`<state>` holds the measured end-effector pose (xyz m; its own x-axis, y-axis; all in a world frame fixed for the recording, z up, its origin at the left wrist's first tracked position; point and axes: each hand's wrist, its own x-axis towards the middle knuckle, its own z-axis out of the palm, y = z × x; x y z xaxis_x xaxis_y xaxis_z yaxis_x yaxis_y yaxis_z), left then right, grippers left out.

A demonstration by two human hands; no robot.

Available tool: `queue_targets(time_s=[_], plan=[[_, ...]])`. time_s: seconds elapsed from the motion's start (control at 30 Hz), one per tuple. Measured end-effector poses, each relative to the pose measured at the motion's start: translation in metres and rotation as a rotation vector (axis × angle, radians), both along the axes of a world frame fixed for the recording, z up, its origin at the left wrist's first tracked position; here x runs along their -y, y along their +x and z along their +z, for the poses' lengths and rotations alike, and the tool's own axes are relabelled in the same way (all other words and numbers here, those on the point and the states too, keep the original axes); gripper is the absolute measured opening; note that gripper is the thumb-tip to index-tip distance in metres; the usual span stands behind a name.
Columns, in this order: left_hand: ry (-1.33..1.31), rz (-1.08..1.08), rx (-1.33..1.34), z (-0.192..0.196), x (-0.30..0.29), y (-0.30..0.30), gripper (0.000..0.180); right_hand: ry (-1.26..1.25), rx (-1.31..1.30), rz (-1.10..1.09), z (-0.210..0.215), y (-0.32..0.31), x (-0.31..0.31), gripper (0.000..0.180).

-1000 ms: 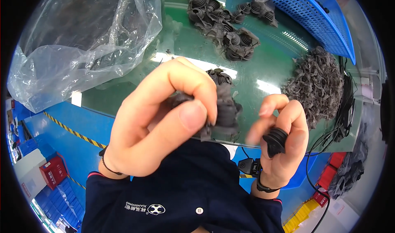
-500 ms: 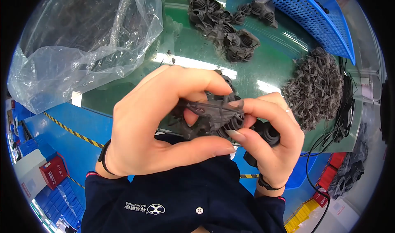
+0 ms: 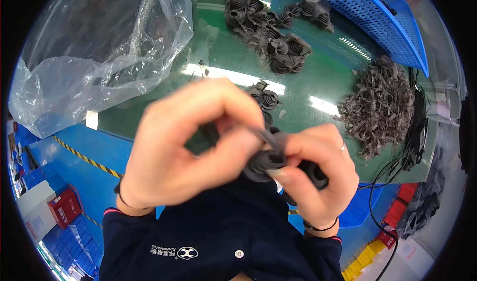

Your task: Manually trimming flash from rubber molded parts and sorting them into bins.

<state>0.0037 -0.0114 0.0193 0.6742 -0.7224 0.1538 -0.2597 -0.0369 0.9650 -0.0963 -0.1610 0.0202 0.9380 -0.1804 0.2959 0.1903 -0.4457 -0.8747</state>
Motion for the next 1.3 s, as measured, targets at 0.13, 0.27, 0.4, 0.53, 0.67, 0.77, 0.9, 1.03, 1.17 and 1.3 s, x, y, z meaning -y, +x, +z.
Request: queue_targets(time_s=[0.13, 0.27, 0.4, 0.53, 0.67, 0.77, 0.9, 1.03, 1.17, 1.3], plan=[[-0.098, -0.037, -0.1, -0.002, 0.0, -0.008, 0.015, 0.48, -0.251, -0.127, 0.01, -0.004, -0.009, 0.037], [-0.088, -0.043, 0.415, -0.006, 0.001, -0.004, 0.015, 0.234, -0.143, 0.081, -0.003, -0.004, 0.004, 0.041], [-0.116, -0.143, 0.341, -0.005, -0.001, -0.002, 0.013, 0.256, -0.116, 0.072, -0.006, 0.0, 0.009, 0.037], [-0.277, 0.406, -0.43, 0.002, 0.012, 0.001, 0.02, 0.124, -0.053, 0.002, 0.0, -0.004, 0.006, 0.032], [-0.401, 0.029, -0.787, -0.006, 0.003, -0.002, 0.018, 0.177, 0.033, 0.105, -0.011, -0.002, 0.011, 0.045], [-0.328, 0.01, -0.482, 0.001, 0.0, -0.007, 0.054, 0.207, 0.073, 0.228, -0.015, -0.004, 0.013, 0.056], [-0.219, -0.179, 0.198, -0.009, -0.007, 0.015, 0.061, 0.176, 0.133, 0.246, -0.019, -0.002, 0.016, 0.062], [-0.204, -0.107, 0.439, -0.001, -0.007, 0.012, 0.047, 0.115, 0.141, 0.197, -0.015, 0.004, 0.014, 0.067], [-0.025, -0.068, 0.573, 0.012, -0.011, -0.001, 0.025, 0.04, 0.142, 0.154, -0.011, 0.001, 0.017, 0.068], [0.011, -0.065, 0.686, 0.011, -0.01, 0.0, 0.023, -0.036, 0.154, 0.171, -0.01, 0.001, 0.018, 0.066]])
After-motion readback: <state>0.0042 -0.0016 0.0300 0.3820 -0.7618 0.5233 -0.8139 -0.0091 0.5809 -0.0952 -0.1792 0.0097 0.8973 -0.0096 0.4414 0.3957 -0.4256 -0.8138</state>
